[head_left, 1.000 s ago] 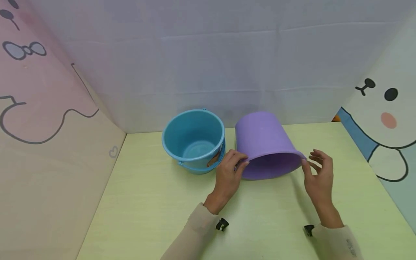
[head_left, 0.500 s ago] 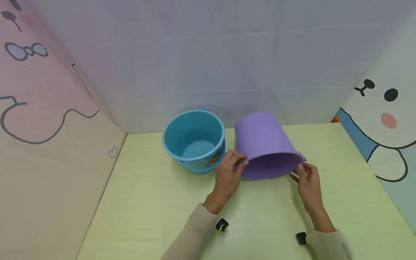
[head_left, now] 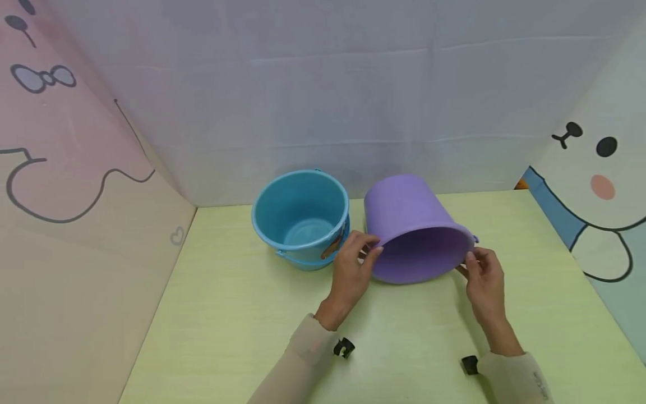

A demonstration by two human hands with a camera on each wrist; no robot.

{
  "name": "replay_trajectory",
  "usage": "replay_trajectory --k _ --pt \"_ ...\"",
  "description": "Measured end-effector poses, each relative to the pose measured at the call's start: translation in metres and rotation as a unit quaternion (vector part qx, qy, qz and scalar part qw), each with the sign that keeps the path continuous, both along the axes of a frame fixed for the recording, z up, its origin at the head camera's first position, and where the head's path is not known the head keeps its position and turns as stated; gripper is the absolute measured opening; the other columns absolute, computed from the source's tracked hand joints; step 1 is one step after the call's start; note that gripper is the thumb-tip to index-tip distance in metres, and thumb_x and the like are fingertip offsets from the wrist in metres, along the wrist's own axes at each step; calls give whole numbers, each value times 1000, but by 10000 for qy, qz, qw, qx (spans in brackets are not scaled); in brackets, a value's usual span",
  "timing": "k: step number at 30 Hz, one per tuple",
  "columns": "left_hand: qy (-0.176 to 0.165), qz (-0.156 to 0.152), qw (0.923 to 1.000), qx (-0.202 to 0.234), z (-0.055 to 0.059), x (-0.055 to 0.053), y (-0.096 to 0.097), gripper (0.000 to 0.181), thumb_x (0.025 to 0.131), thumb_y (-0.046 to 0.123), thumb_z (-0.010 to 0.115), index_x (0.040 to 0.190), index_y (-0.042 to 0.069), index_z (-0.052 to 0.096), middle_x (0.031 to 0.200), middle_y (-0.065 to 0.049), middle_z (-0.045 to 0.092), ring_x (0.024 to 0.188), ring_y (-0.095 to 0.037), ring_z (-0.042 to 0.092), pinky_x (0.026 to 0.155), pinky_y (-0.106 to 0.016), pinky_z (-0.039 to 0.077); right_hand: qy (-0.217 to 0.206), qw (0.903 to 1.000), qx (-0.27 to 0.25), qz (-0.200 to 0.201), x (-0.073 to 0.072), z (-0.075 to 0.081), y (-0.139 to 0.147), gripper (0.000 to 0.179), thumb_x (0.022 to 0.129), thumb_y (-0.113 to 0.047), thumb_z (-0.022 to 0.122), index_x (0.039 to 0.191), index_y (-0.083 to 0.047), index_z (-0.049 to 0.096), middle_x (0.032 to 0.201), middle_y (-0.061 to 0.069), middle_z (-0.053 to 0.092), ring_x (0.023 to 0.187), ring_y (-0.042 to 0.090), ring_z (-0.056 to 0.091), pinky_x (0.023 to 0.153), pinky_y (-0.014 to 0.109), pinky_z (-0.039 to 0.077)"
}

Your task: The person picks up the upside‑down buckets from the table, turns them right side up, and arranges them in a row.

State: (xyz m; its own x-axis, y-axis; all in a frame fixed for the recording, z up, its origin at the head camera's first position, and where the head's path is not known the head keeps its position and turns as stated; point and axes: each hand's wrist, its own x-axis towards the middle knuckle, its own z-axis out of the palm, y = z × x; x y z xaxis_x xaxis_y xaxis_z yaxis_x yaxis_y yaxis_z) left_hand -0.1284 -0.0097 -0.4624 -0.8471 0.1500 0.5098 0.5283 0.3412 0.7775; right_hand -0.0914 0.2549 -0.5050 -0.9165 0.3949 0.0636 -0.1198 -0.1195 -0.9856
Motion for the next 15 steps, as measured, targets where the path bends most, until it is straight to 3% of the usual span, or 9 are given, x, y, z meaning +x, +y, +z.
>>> replay_trajectory --k 8,15 --pt "-400 -57 9987 301 3 -1 -1 13 100 6 73 111 1 71 102 -14 66 88 -26 70 72 -31 61 -320 9984 265 -385 -5 11 1 8 109 -2 53 111 -6 59 100 0 61 91 4 67 82 14 58" --pt "-596 -93 9966 556 5 1 -2 12 101 6 72 112 1 71 102 -14 66 87 -28 70 71 -32 62 -246 9967 599 -493 -4 17 1 10 109 -3 53 109 -10 61 97 -1 60 87 4 67 76 13 58"
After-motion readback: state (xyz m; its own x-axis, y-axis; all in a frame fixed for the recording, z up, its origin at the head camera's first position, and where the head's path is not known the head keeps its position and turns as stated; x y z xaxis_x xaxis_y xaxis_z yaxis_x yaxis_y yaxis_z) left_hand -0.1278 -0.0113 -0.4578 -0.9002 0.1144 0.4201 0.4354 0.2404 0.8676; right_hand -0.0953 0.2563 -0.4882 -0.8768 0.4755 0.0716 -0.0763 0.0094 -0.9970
